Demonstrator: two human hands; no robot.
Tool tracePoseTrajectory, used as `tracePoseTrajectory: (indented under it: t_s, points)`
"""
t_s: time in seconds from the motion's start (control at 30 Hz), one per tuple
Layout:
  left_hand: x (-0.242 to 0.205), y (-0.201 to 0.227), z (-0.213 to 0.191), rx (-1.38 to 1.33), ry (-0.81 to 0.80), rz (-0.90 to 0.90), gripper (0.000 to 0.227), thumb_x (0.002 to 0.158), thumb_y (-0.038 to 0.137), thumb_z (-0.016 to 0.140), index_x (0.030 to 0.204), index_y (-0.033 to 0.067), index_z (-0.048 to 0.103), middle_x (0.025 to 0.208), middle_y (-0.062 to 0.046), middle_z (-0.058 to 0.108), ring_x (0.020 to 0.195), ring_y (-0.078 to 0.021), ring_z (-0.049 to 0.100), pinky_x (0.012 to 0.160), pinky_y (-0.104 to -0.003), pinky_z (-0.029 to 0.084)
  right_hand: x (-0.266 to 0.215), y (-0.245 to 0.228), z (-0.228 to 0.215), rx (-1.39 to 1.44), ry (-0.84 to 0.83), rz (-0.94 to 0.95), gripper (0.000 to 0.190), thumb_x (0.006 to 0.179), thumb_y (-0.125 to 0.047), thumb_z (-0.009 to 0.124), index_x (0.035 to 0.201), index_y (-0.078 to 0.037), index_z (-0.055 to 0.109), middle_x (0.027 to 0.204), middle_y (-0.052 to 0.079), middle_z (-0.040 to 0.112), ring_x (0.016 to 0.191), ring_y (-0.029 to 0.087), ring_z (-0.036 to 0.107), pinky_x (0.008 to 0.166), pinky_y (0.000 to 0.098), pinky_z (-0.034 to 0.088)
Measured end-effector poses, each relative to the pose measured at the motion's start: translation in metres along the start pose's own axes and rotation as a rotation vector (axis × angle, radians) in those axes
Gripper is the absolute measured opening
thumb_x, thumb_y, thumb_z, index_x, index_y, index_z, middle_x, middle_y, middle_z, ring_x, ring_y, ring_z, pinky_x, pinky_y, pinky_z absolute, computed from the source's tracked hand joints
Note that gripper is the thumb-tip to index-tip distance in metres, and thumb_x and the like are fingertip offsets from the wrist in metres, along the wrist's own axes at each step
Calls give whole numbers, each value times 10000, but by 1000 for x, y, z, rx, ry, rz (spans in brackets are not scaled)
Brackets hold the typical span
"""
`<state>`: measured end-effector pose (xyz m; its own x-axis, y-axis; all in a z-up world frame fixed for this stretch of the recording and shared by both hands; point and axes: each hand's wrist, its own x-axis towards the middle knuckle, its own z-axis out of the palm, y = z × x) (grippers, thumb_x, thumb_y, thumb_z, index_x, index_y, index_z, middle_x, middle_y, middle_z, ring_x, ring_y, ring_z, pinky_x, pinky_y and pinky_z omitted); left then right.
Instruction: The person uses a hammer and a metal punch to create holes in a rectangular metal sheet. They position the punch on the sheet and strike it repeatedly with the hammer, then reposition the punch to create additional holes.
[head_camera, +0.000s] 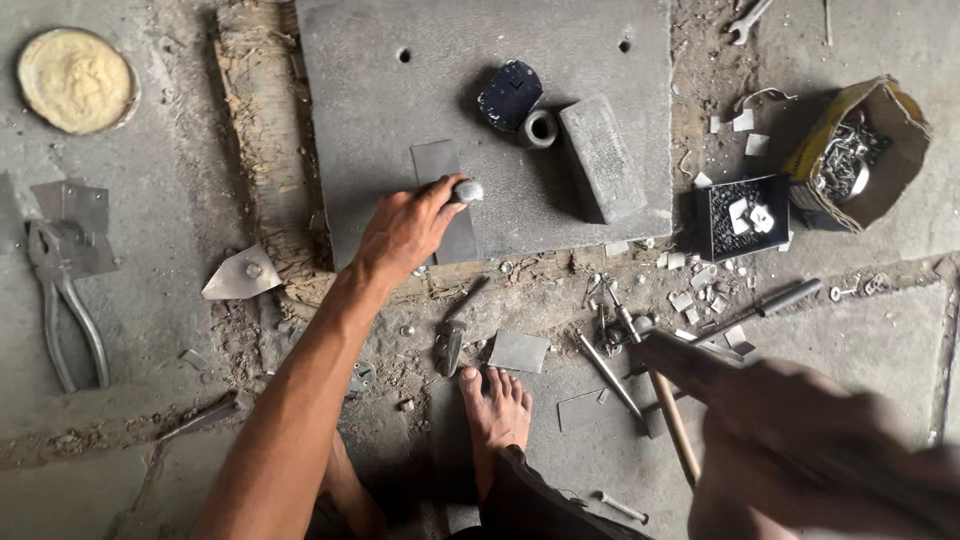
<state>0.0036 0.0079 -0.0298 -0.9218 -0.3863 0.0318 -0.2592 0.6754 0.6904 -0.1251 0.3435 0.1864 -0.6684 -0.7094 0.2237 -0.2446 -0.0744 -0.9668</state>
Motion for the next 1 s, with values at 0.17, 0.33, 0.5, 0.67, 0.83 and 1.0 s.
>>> tracePoseTrajectory:
  t_s: [0.17,0.33,0.5,0.67,0.83,1.0]
  points:
    - [0,5,-4,33,31,113,290,1034,109,617,1310,22,628,862,-135,758,545,-129,665,396,-234,557,35,57,57,-725,-585,906,414,990,-318,526,1347,-107,519,618,25,612,418,154,534,368,307,466]
    - [12,15,-33,167,-132,384,180,1068,39,586,1223,78,669,838,-130,737,484,-164,628,314,-239,548,11,53,67,-468,-370,794,347,978,-340,598,1098,-16,614,617,37,583,458,122,489,387,296,402]
    - [9,7,-36,-479,93,-97,144,1088,101,602,1211,68,669,1067,-134,761,837,-225,736,662,-349,645,-8,47,57,-319,-187,905,391,951,-372,600,1122,-20,606,620,25,597,438,102,508,353,282,444]
    - [9,-6,-30,-628,177,-211,208,1034,86,621,1229,22,653,1105,-144,780,983,-210,791,775,-294,678,-10,44,45,-378,-170,905,413,956,-393,606,1063,5,618,582,15,602,400,94,522,350,268,458]
    - [7,-1,-30,-524,95,-347,206,1011,118,649,1196,33,677,1078,-134,793,901,-225,807,632,-350,647,-16,43,46,-312,-113,905,428,945,-397,615,1085,8,602,582,10,580,411,87,517,348,265,445]
    - [7,6,-30,-488,114,-227,245,1011,130,667,1234,27,672,1112,-153,778,998,-250,781,793,-356,679,-9,39,49,-306,-134,895,448,944,-405,614,1084,21,602,582,16,587,404,91,518,342,262,455]
